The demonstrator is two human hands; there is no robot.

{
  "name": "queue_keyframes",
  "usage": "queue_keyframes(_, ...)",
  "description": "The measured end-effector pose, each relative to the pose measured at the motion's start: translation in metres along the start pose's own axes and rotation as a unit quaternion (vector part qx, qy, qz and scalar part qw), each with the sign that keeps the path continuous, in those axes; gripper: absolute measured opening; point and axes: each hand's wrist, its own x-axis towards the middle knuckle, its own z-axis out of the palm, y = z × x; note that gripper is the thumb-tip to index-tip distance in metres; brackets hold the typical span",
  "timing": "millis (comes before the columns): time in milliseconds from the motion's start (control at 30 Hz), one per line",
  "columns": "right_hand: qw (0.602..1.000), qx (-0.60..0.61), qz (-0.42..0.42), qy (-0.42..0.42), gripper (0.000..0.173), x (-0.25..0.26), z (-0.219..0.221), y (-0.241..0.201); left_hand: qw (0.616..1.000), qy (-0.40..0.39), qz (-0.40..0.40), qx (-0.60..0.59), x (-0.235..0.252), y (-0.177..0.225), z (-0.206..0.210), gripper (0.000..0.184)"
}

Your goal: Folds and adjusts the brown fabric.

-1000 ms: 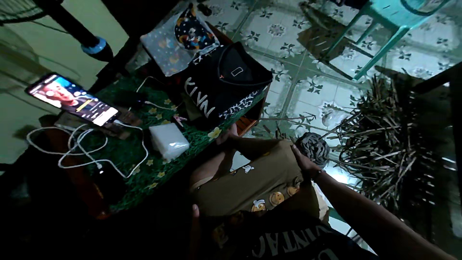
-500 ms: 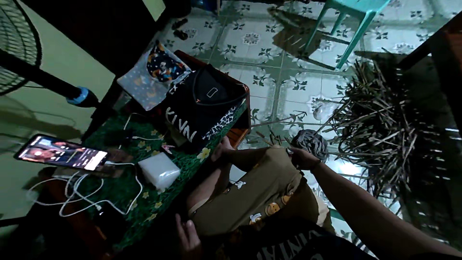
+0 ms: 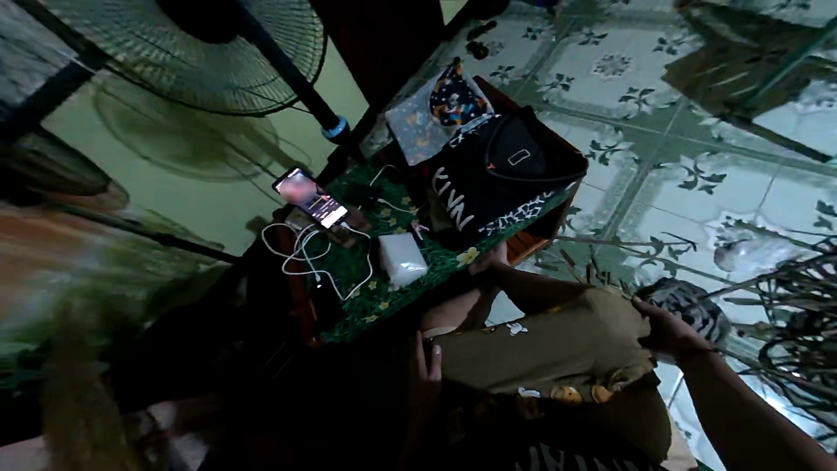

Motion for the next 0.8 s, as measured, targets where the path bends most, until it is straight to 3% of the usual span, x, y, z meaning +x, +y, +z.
queue_keyframes(167,1.000,0.002,0.000,0.004,0.045,-0.003,-0.003,-0.004,1.000,0.009,0.001,-0.013,-0.001,-0.002,0.004,0.065)
queue_keyframes(367,0.985,0.056,-0.161,-0.020,0.051,0.006,-0.016,-0.005,1.000,0.017,0.004,-0.018,-0.001,-0.004,0.007,0.066)
queue_keyframes(500,0.978,0.094,-0.167,0.081,0.046,0.007,-0.006,-0.009,1.000,0.011,0.013,-0.013,-0.001,-0.005,0.007,0.065)
queue_keyframes(600,0.976,0.096,-0.162,0.112,0.045,0.014,-0.007,-0.005,1.000,0.004,0.022,-0.007,-0.002,-0.007,0.007,0.064)
queue_keyframes(733,0.973,-0.015,-0.097,0.207,0.047,0.014,-0.006,-0.005,0.999,0.005,0.028,0.015,-0.002,-0.011,0.006,0.065)
queue_keyframes(800,0.953,-0.094,-0.096,0.270,0.048,0.011,-0.001,-0.012,0.993,0.034,0.054,0.104,-0.006,-0.001,0.005,0.067)
